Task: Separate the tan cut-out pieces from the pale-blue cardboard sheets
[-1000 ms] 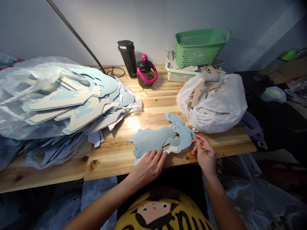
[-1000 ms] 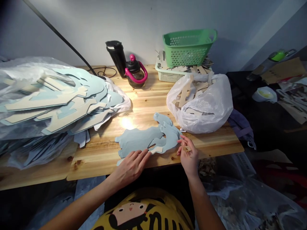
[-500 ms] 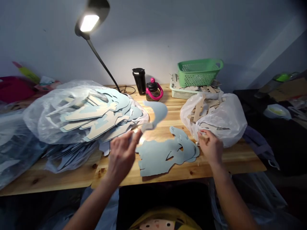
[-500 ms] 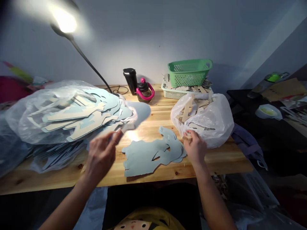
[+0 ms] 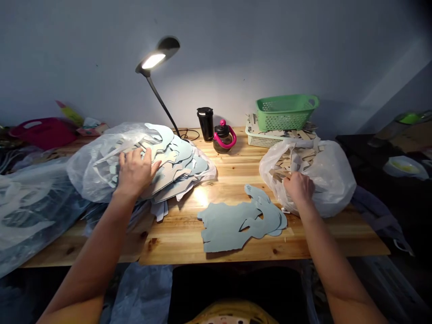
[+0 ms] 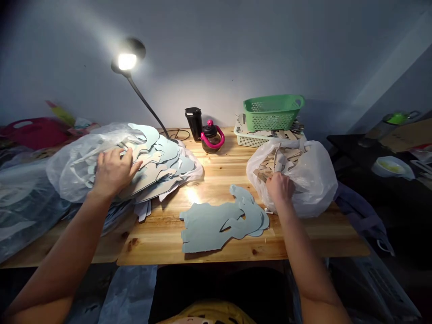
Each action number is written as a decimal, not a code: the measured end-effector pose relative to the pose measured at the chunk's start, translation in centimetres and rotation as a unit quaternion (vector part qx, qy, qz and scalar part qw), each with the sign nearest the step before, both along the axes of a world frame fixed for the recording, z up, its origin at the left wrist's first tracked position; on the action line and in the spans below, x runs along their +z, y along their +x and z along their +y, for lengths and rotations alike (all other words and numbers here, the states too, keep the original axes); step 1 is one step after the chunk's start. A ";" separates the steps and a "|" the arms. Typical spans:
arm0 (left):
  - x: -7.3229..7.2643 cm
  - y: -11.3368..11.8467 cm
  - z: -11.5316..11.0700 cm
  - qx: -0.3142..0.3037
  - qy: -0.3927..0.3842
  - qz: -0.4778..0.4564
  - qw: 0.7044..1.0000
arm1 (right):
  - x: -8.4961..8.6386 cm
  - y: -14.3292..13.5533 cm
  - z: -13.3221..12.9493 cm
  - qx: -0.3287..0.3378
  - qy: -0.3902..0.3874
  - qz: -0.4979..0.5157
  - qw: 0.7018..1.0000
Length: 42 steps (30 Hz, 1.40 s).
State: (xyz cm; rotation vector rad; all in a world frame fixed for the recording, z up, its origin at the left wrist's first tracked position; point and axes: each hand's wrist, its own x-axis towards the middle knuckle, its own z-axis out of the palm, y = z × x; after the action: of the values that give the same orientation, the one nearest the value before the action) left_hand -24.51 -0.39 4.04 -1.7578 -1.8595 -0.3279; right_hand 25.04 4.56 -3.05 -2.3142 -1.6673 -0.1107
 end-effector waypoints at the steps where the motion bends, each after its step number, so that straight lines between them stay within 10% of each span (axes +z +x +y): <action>1: 0.0 0.9 -0.4 -0.022 0.034 -0.008 0.999 | 0.1 0.5 -0.3 -0.007 0.031 0.017 0.999; 5: -0.4 7.2 -2.6 -0.150 0.073 -0.126 0.978 | 0.4 0.2 -2.5 0.048 0.194 0.194 0.961; 8: -2.1 13.5 -4.5 -0.264 0.030 -0.265 0.927 | 0.1 -3.0 -5.6 0.156 0.145 0.397 0.893; 13: -6.2 21.3 -6.9 -0.340 -0.144 -0.579 0.727 | -0.4 -8.7 -11.3 0.277 -0.054 0.522 0.805; 18: -8.6 23.3 -8.1 -0.289 -0.137 -0.745 0.586 | -0.6 -10.0 -13.6 0.329 -0.071 0.499 0.799; 20: -8.9 23.2 -8.4 -0.275 -0.133 -0.748 0.589 | -0.8 -10.0 -14.0 0.344 -0.057 0.493 0.798; 25: -8.9 22.6 -9.9 -0.314 -0.082 -0.623 0.712 | -1.7 -10.4 -14.9 0.358 -0.041 0.509 0.782; 34: -9.2 21.2 -11.3 -0.337 -0.214 -0.688 0.606 | -2.4 -10.7 -15.9 0.335 -0.068 0.595 0.728; 42: -9.2 21.0 -11.4 -0.340 -0.196 -0.667 0.634 | -2.5 -11.0 -16.2 0.336 -0.075 0.592 0.729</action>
State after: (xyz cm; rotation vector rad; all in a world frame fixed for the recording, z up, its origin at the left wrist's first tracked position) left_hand -3.49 -11.84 -5.14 -2.8645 -1.9517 -2.1687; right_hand 14.04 -11.63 -5.60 -1.0734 -1.5405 1.3625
